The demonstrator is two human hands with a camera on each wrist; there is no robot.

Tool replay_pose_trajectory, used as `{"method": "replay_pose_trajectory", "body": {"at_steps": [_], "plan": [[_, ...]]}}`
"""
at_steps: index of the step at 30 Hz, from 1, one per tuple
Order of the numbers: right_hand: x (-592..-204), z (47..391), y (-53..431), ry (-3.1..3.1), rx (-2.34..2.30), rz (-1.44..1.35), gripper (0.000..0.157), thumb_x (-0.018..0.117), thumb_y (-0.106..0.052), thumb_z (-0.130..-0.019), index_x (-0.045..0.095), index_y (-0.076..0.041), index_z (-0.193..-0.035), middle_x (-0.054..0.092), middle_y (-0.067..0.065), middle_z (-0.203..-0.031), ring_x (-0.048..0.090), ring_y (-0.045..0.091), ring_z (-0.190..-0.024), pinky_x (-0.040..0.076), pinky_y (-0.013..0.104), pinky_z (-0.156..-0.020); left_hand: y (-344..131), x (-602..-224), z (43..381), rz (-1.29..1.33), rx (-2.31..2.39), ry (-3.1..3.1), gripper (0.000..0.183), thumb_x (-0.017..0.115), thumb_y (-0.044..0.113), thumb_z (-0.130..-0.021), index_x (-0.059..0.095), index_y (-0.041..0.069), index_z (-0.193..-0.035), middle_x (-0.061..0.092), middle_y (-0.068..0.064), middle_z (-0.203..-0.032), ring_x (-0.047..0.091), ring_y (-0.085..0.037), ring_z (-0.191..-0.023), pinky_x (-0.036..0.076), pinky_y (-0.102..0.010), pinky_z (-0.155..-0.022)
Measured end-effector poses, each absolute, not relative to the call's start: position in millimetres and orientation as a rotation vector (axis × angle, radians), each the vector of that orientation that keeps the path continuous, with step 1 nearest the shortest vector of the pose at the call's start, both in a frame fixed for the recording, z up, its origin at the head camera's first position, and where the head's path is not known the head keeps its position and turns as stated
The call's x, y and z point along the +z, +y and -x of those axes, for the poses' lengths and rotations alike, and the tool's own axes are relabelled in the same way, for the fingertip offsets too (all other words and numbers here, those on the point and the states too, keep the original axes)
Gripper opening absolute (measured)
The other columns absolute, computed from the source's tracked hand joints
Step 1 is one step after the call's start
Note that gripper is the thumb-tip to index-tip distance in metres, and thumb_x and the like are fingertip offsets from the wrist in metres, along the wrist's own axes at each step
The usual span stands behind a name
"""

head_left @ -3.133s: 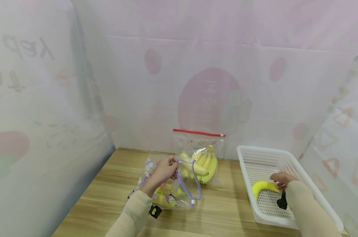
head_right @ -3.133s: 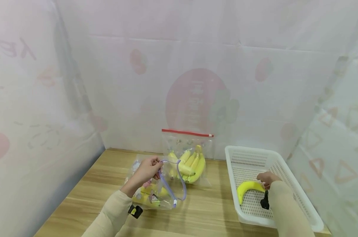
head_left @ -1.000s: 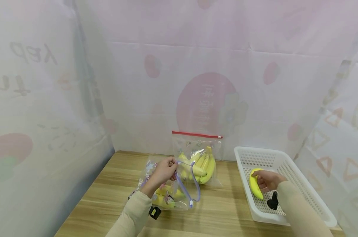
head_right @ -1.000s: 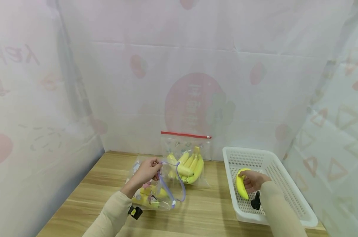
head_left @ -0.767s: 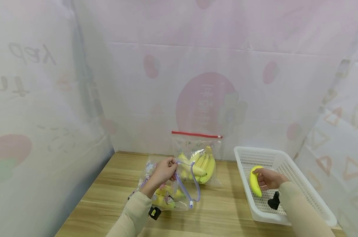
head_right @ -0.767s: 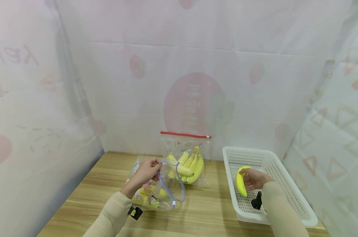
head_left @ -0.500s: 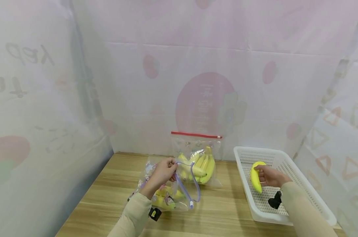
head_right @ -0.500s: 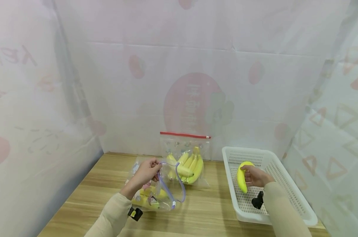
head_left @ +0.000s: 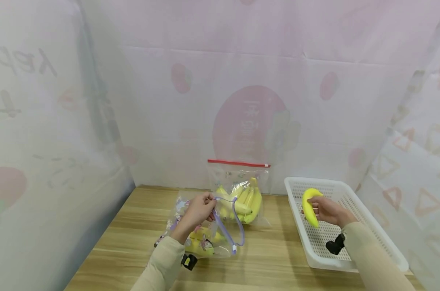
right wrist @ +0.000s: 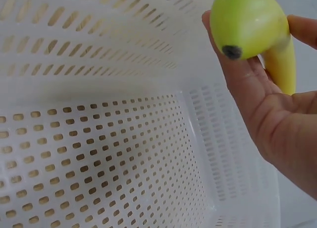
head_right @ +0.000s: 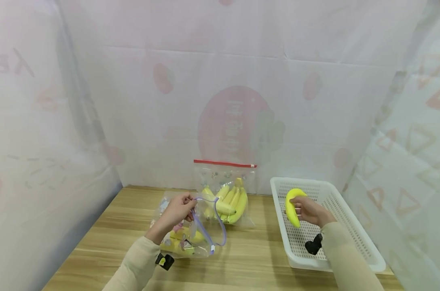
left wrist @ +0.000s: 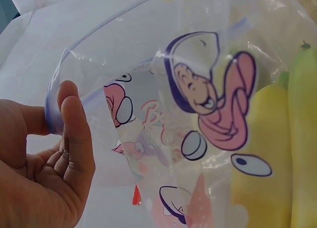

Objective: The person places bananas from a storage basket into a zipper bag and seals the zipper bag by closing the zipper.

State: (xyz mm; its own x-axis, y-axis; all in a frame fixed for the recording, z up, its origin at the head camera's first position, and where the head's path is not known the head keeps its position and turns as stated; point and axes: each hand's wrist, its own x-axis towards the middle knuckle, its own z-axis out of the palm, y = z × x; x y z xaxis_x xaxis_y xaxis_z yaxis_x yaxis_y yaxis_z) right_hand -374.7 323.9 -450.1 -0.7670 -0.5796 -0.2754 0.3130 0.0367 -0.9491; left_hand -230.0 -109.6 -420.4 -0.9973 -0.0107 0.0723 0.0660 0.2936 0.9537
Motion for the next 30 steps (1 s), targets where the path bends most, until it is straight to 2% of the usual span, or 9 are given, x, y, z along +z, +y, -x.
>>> {"method": "replay_pose_trajectory", "body": {"at_steps": [8, 14, 18, 24, 30], "plan": [[-437.9, 364.8, 310.5, 1.684, -1.816, 0.359, 0.023, 0.037, -0.008, -0.101, 0.025, -0.001, -0.119, 0.052, 0.020, -0.106, 0.063, 0.034, -0.096, 0.050, 0.050, -0.085, -108.2, -420.0, 230.2, 0.046, -1.835, -2.473, 0.013, 0.049, 0.011, -0.097, 0.056, 0.001, -0.092, 0.059, -0.011, -0.064, 0.059, -0.018, -0.049, 0.055, -0.047, -0.056], [-426.7, 352.9, 295.6, 1.744, -1.737, 0.464, 0.027, 0.040, -0.010, -0.101, 0.029, 0.003, -0.121, 0.053, 0.019, -0.106, 0.064, 0.033, -0.094, 0.053, 0.047, -0.079, -108.7, -420.2, 231.6, 0.051, -1.841, -2.476, 0.013, 0.049, 0.012, -0.097, 0.056, 0.001, -0.094, 0.059, -0.011, -0.065, 0.059, -0.019, -0.049, 0.055, -0.048, -0.057], [-420.6, 343.6, 283.9, 1.777, -1.680, 0.540, 0.035, 0.040, -0.011, -0.101, 0.028, 0.009, -0.127, 0.054, 0.018, -0.110, 0.063, 0.032, -0.093, 0.055, 0.044, -0.076, -109.4, -419.7, 231.2, 0.048, -1.849, -2.471, 0.013, 0.049, 0.012, -0.097, 0.056, 0.001, -0.094, 0.059, -0.011, -0.066, 0.060, -0.020, -0.050, 0.055, -0.042, -0.053], [-417.0, 333.7, 269.2, 1.819, -1.654, 0.588, 0.035, 0.042, -0.010, -0.101, 0.030, 0.008, -0.128, 0.058, 0.016, -0.109, 0.064, 0.032, -0.089, 0.055, 0.043, -0.073, -108.8, -420.4, 231.9, 0.039, -1.847, -2.458, 0.013, 0.050, 0.012, -0.097, 0.056, 0.002, -0.093, 0.058, -0.011, -0.067, 0.060, -0.019, -0.050, 0.053, -0.033, -0.049], [-419.1, 322.9, 255.1, 1.838, -1.610, 0.647, 0.045, 0.043, -0.011, -0.101, 0.023, 0.013, -0.132, 0.058, 0.015, -0.107, 0.064, 0.027, -0.085, 0.055, 0.034, -0.066, -107.9, -420.2, 234.0, 0.034, -1.846, -2.451, 0.012, 0.050, 0.011, -0.097, 0.056, 0.002, -0.092, 0.059, -0.011, -0.067, 0.060, -0.020, -0.050, 0.055, -0.041, -0.053]]}}
